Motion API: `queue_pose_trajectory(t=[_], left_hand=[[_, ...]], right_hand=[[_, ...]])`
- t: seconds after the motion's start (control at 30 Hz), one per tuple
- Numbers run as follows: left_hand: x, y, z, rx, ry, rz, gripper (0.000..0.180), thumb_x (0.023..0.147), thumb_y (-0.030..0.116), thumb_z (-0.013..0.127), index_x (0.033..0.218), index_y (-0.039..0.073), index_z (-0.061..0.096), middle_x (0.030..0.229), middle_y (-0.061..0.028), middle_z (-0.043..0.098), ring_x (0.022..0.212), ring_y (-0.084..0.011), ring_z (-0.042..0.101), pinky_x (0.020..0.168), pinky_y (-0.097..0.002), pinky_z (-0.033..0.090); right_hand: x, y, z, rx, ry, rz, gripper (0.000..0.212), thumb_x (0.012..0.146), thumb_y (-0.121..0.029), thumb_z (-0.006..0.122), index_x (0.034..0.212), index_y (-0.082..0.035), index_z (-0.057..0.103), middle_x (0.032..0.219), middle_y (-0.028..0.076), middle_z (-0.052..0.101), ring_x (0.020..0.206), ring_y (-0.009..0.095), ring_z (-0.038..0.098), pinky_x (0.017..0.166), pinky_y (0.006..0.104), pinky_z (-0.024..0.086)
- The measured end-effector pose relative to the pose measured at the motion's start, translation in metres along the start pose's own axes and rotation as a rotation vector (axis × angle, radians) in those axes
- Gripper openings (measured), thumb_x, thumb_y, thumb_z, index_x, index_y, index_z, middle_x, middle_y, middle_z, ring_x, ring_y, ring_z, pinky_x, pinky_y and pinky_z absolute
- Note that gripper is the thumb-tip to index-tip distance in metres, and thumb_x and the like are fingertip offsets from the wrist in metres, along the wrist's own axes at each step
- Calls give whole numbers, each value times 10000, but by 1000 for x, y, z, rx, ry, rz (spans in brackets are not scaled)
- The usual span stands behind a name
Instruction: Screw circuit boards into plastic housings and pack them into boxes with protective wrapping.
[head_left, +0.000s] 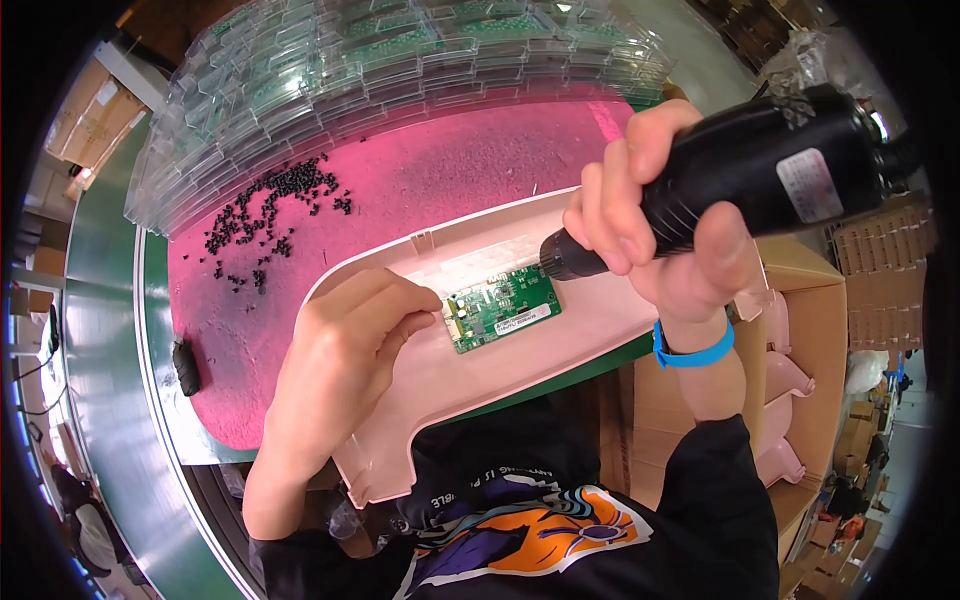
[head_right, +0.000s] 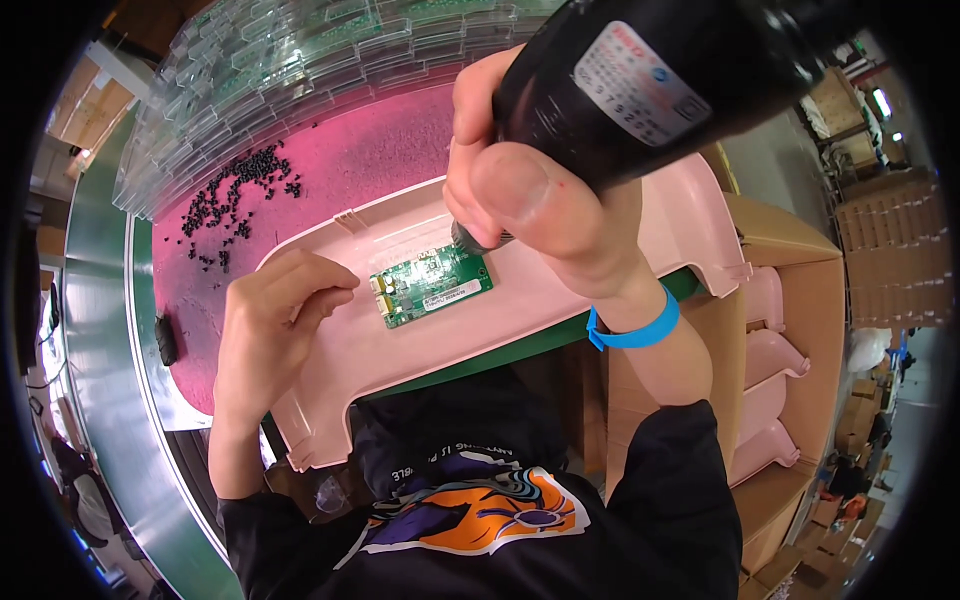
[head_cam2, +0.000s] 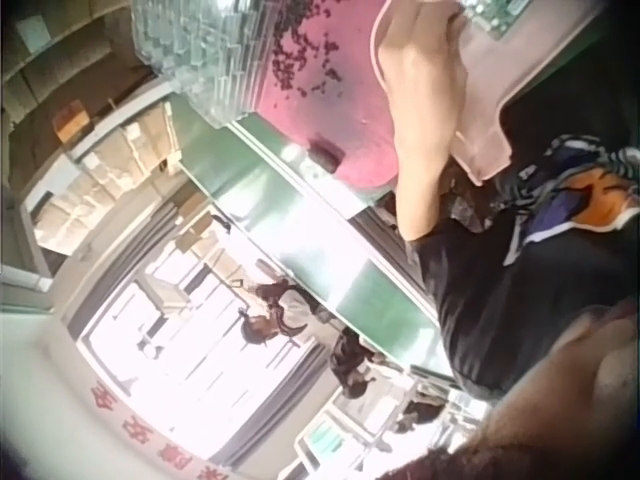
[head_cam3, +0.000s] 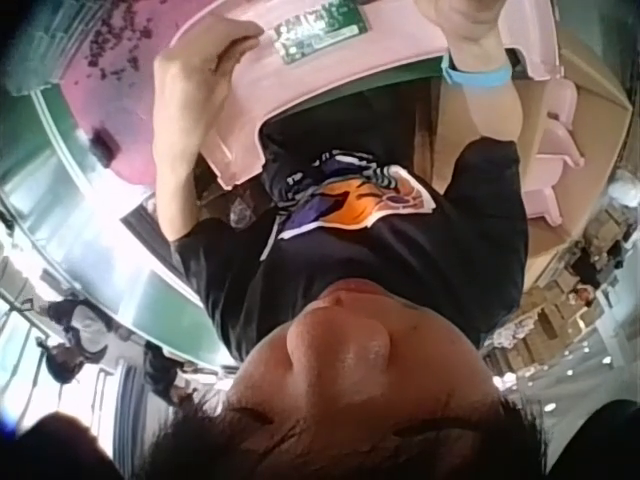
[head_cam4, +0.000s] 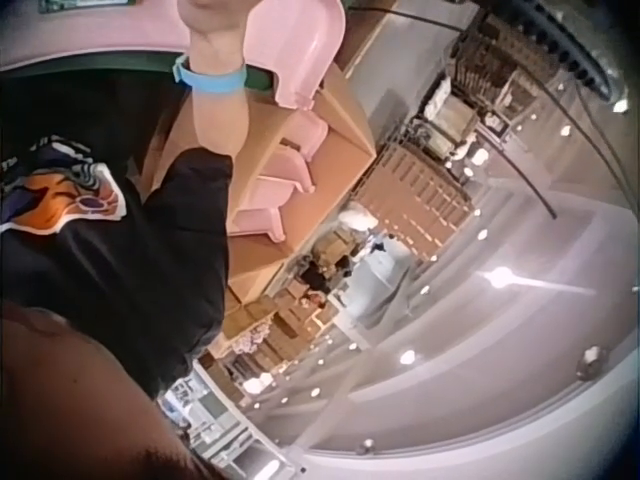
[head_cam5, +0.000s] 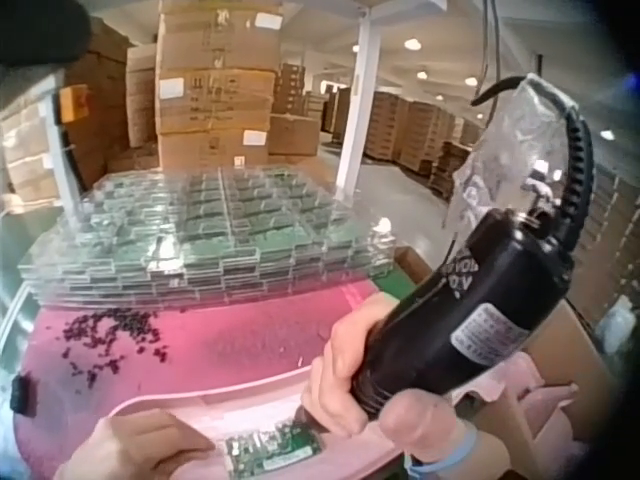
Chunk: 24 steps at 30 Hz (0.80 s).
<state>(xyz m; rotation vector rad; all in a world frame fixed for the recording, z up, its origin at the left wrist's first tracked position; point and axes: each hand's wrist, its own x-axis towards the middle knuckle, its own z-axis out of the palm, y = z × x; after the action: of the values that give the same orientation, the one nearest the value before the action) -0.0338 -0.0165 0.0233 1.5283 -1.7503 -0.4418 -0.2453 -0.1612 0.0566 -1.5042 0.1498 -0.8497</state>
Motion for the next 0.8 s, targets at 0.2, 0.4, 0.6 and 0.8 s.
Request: queue_pose_trajectory(t=[0.2, 0.4, 0.6, 0.8], left_hand=[[-4, -1, 5, 112, -147, 23, 331, 717, -121, 659, 992, 37, 752, 833, -82, 633, 765, -225, 645, 679, -343, 523], [-4, -2, 10, 198, -209, 33, 434, 671, -112, 635, 1039, 70, 776, 828, -83, 601, 781, -234, 631, 690, -353, 524], [1, 3, 3, 244, -292, -14, 447, 670, -107, 617, 1038, 86, 782, 827, -80, 591, 784, -237, 619, 682, -363, 522], [1, -3, 5, 263, -271, 56, 414, 677, -103, 625, 1018, 75, 778, 812, -82, 609, 770, -253, 623, 670, -367, 524]], right_hand=[[0, 9, -1, -14, 40, 29, 547, 884, -573, 689, 1063, -110, 459, 665, -11, 484, 548, 97, 447, 534, 258, 351], [5, 13, -2, 4, 27, 60, 528, 885, -534, 706, 1052, -98, 459, 651, -1, 474, 536, 94, 433, 519, 246, 348], [9, 21, -3, -12, -27, 39, 510, 886, -485, 724, 1062, -79, 470, 642, 8, 468, 534, 86, 419, 495, 230, 336], [4, 18, 4, -16, 19, 34, 535, 885, -513, 715, 1093, -80, 481, 660, 5, 484, 547, 78, 426, 515, 234, 348]])
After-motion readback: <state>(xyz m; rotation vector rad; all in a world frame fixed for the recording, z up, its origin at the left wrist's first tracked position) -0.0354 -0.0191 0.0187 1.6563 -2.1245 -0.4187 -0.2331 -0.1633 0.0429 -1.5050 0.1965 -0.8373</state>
